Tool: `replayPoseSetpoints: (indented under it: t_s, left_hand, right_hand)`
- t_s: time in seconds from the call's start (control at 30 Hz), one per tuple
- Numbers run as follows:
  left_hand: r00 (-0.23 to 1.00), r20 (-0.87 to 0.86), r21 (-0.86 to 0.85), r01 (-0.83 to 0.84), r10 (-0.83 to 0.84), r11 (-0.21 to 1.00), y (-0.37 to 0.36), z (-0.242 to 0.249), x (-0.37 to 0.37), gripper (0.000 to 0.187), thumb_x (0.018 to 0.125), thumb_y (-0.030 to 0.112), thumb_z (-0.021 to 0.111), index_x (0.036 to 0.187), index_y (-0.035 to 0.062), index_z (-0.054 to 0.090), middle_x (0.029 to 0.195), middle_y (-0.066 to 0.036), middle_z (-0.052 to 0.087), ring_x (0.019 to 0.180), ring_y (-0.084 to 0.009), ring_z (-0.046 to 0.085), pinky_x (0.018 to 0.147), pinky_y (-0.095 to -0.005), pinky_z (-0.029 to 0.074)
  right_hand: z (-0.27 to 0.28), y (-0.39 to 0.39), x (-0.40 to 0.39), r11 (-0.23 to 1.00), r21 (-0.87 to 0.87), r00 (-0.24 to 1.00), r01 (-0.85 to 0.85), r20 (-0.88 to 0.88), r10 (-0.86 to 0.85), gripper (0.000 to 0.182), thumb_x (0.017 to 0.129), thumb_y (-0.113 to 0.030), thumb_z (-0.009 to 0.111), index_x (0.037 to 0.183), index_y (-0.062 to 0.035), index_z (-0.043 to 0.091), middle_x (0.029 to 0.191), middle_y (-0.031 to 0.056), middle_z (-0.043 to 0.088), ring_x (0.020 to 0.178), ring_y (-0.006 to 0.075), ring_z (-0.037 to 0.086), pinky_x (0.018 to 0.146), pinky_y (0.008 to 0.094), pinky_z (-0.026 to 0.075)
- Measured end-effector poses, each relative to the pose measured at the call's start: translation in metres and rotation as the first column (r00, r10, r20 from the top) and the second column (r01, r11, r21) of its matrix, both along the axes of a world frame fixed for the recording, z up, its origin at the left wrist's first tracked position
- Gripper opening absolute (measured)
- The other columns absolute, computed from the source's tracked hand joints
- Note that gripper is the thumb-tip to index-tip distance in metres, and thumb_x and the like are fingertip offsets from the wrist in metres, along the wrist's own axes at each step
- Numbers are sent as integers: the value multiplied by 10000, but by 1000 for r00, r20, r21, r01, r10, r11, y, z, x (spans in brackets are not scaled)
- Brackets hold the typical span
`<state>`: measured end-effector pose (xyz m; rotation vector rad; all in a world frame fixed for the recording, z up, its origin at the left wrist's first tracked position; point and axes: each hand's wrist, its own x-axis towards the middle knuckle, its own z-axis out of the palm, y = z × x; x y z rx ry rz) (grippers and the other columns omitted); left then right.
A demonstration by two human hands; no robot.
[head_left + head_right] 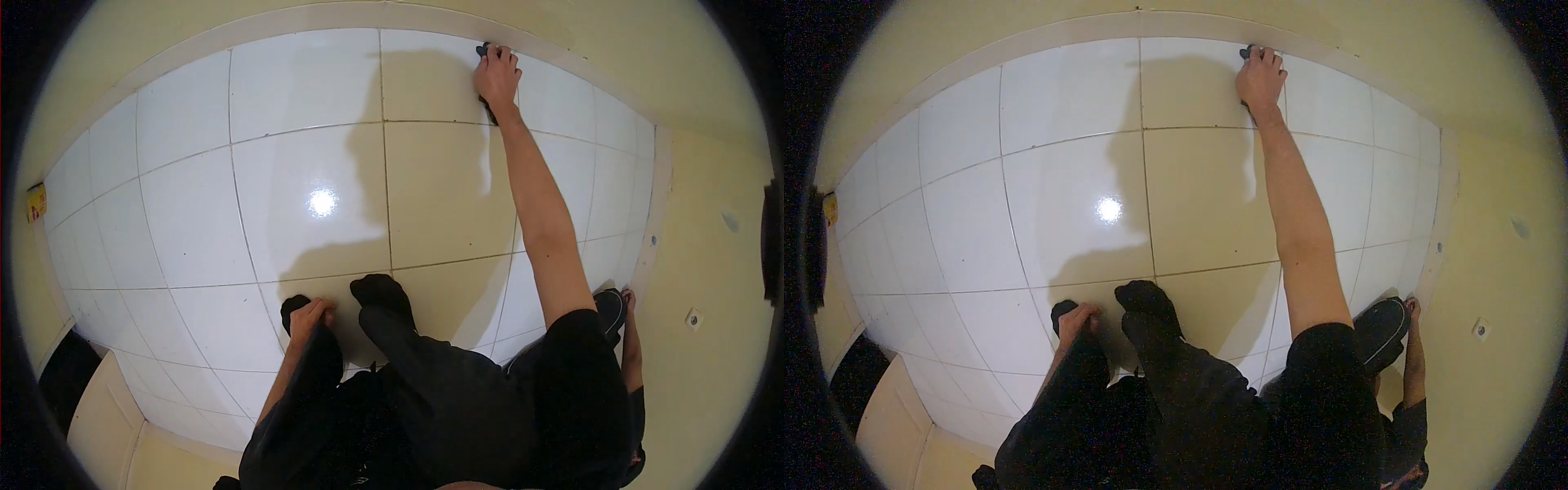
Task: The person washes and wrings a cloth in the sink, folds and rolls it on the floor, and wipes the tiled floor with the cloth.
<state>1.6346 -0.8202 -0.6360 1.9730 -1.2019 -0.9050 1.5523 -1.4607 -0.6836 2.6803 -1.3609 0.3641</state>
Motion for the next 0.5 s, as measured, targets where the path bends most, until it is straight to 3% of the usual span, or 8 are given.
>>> replayPoseSetpoints:
  t_s: [0.03, 0.1, 0.17, 0.27, 0.37, 0.5]
  left_hand:
    - [999, -49, 34, -3, 5, 999, 3, -3, -1, 273, 753, 14, 698, 999, 128, 670, 828, -41, 651, 695, -228, 684, 615, -335, 531]
    - [990, -142, 97, -5, 19, 995, 6, -6, 2, 269, 753, 16, 696, 996, 130, 668, 824, -43, 648, 699, -233, 686, 617, -339, 531]
    - [998, -58, 43, 1, 2, 999, 4, -3, 1, 270, 753, 16, 696, 997, 129, 667, 819, -40, 645, 700, -233, 687, 617, -338, 531]
    - [999, -31, 33, 9, -8, 999, 6, -6, 1, 270, 751, 14, 695, 995, 126, 665, 819, -43, 643, 702, -236, 685, 619, -338, 530]
    - [997, -77, 78, -4, 10, 997, 6, -4, 0, 272, 745, 12, 692, 992, 122, 662, 812, -42, 637, 694, -230, 679, 615, -334, 526]
    - [999, -44, 57, -1, 4, 998, 5, -5, 0, 269, 741, 12, 688, 988, 115, 659, 812, -46, 635, 691, -236, 675, 614, -338, 523]
  right_hand:
    - [2, 4, 4, 1000, 6, 999, 31, -24, -31, 346, 974, -205, 571, 1293, -81, 621, 1278, 110, 574, 1200, 313, 547, 940, 552, 451]
    - [4, 4, -4, 995, 24, 994, -97, -54, 98, 358, 970, -206, 572, 1306, -95, 624, 1280, 111, 577, 1198, 308, 548, 926, 554, 443]
    - [7, -1, -14, 984, 15, 980, -180, -82, 180, 363, 967, -212, 574, 1306, -94, 624, 1272, 112, 580, 1197, 303, 548, 923, 551, 439]
    - [-1, -9, -4, 992, -13, 991, 127, -39, -127, 378, 968, -231, 579, 1317, -88, 618, 1258, 110, 591, 1197, 296, 553, 939, 546, 432]
    - [-9, -6, 7, 987, -66, 989, 148, -17, -149, 401, 980, -248, 569, 1340, -73, 602, 1233, 123, 598, 1190, 311, 560, 963, 536, 432]
    - [12, -2, -17, 968, 78, 971, -239, 24, 237, 376, 980, -195, 565, 1326, -51, 591, 1249, 151, 593, 1190, 346, 564, 996, 525, 436]
